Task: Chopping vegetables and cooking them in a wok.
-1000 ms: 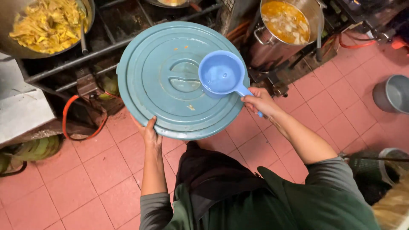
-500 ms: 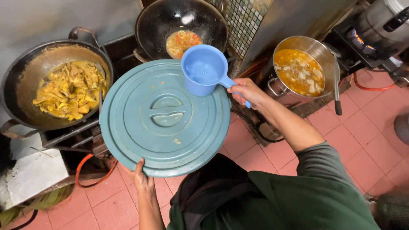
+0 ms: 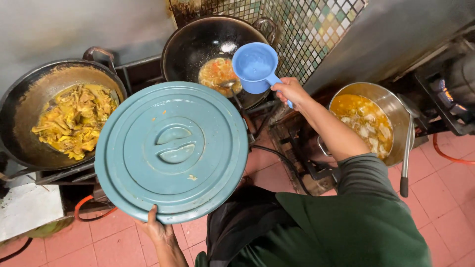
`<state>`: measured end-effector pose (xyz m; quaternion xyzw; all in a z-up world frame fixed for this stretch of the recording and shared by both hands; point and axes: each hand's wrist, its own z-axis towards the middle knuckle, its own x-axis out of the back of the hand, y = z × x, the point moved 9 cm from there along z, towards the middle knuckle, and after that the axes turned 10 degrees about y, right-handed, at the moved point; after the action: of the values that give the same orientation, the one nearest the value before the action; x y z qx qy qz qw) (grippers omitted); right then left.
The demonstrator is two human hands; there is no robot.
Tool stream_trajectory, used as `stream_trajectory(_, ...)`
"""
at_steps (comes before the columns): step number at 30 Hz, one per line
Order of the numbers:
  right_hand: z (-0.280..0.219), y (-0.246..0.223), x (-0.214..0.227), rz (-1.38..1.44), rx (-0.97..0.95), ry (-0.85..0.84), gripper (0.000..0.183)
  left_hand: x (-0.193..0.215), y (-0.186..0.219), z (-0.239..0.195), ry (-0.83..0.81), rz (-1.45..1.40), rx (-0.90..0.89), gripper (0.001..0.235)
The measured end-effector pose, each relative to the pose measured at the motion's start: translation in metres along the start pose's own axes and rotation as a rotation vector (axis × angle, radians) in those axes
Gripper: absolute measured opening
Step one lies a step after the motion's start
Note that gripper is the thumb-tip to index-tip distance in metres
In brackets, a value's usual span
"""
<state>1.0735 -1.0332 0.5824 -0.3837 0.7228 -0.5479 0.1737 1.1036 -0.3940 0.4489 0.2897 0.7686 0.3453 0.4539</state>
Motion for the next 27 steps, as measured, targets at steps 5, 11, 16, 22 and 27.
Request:
stream_trajectory(5, 0.06, 0.018, 0.023, -0.09, -0.014, 0.042, 0.013, -0.022, -0.001, -0.027, 0.02, -0.093, -0.029, 0.07)
stream_trajectory(11, 0.103, 0.029, 0.045, -0.155, -0.007, 0.101, 0.016, 0.04, -0.046, 0.003, 0.222, 0.031, -0.101, 0.058)
stream_trajectory(16, 0.119, 0.017, 0.059, -0.341, 0.05, 0.155, 0.025, -0.002, -0.006, -0.027, 0.287, 0.151, -0.296, 0.077)
stream_trajectory(22, 0.142, -0.005, 0.07, -0.762, 0.33, 0.257, 0.045, -0.028, 0.014, -0.037, 0.182, 0.156, -0.359, 0.089)
stream_trajectory(27, 0.146, -0.024, 0.066, -0.837, 0.341, 0.308, 0.051, -0.051, 0.047, -0.057, 0.2, 0.136, -0.333, 0.087)
